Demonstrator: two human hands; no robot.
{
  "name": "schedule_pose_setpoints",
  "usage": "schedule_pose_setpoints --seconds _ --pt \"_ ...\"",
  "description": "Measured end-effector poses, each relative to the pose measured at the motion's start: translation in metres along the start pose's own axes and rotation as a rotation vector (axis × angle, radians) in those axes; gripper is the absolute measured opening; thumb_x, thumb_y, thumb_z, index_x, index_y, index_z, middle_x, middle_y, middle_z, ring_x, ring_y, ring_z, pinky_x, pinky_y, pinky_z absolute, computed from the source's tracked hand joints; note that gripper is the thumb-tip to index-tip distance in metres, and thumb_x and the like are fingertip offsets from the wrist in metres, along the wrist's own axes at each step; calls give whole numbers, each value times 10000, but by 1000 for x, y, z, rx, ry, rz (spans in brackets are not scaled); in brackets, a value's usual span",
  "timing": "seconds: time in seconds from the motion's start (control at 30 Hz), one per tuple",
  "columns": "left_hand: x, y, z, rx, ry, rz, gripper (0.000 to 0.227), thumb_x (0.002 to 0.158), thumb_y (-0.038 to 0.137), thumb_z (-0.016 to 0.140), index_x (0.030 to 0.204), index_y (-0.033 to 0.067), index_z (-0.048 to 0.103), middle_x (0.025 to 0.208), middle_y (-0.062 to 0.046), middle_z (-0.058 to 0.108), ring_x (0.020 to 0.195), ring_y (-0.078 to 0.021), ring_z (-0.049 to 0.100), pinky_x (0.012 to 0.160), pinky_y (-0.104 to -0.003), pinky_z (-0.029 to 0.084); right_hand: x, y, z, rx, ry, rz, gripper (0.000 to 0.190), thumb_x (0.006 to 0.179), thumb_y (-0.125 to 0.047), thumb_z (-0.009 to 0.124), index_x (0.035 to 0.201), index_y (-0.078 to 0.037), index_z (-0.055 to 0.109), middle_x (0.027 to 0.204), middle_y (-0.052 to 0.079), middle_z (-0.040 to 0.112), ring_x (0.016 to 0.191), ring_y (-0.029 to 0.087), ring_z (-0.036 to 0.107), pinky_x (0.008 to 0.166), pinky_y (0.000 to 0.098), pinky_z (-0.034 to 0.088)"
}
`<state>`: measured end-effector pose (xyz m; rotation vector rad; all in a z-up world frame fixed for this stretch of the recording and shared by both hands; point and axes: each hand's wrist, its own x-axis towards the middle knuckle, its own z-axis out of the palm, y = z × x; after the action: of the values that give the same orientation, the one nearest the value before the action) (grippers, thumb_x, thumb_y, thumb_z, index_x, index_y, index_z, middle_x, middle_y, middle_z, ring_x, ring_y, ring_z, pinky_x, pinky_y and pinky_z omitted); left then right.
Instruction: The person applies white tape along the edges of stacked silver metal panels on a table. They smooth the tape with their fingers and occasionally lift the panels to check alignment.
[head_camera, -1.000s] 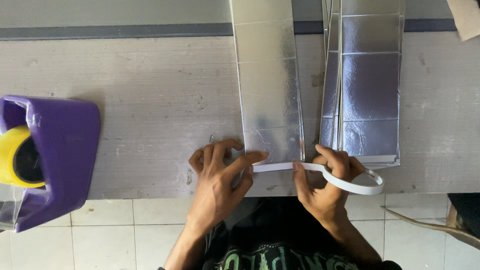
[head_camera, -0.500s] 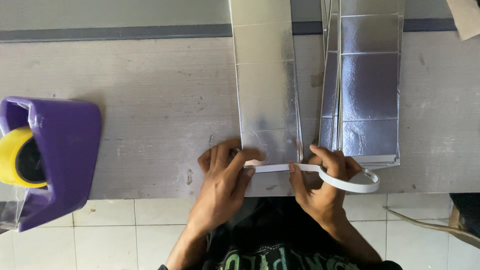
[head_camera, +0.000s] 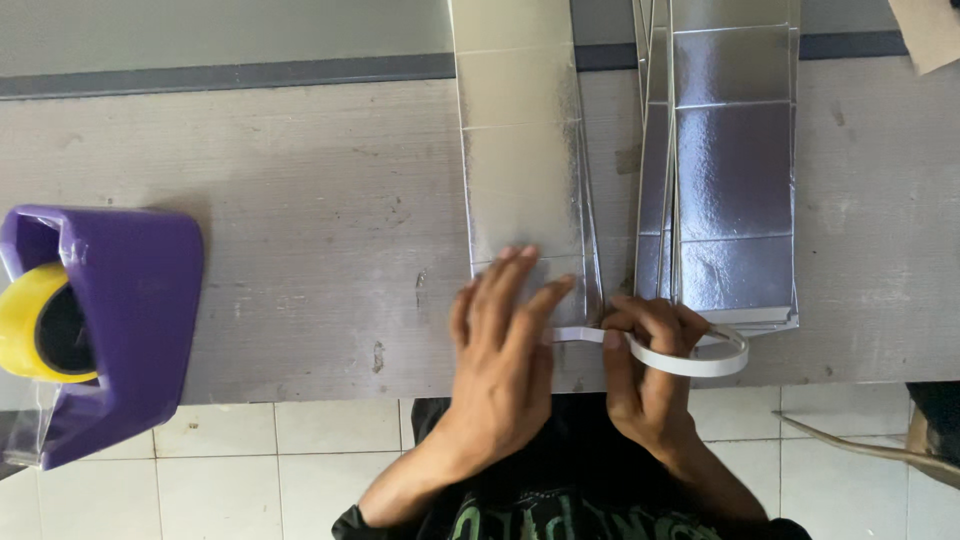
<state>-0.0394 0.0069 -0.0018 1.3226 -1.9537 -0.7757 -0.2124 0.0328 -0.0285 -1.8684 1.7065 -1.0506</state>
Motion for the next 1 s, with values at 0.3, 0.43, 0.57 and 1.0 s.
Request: schedule_pose_setpoints --seconds 0.3,0.43,0.57,1.0 --pt "11 3 26 380 -106 65 557 1094 243 248 1606 27 279 1693 -187 231 1593 -305 138 1308 -524 41 -5 9 4 -48 61 -59 324 927 -28 550 1244 -94 568 882 21 671 981 223 506 1034 396 331" --pt "10 -1 29 495 -146 82 579 1088 264 260 1622 40 243 1701 -184 195 1598 -310 135 1303 -543 41 -6 13 9 -53 82 -102 298 923 -30 557 1218 -74 560 854 18 671 893 204 598 1074 417 310" --pt "11 -3 29 607 -152 129 583 1106 299 300 1619 27 247 1691 -201 214 1588 -328 162 1292 -561 68 -30 25 35 172 658 -349 109 888 -94 515 946 -146 437 613 10 451 588 154 431 1186 404 170" --pt "8 0 -10 337 -136 336 603 1055 281 715 1526 40 426 1588 -214 440 1514 -400 376 1278 -524 308 -10 3 -7 61 267 -88 478 931 -482 445 735 -89 632 628 55 637 591 179 565 997 441 375"
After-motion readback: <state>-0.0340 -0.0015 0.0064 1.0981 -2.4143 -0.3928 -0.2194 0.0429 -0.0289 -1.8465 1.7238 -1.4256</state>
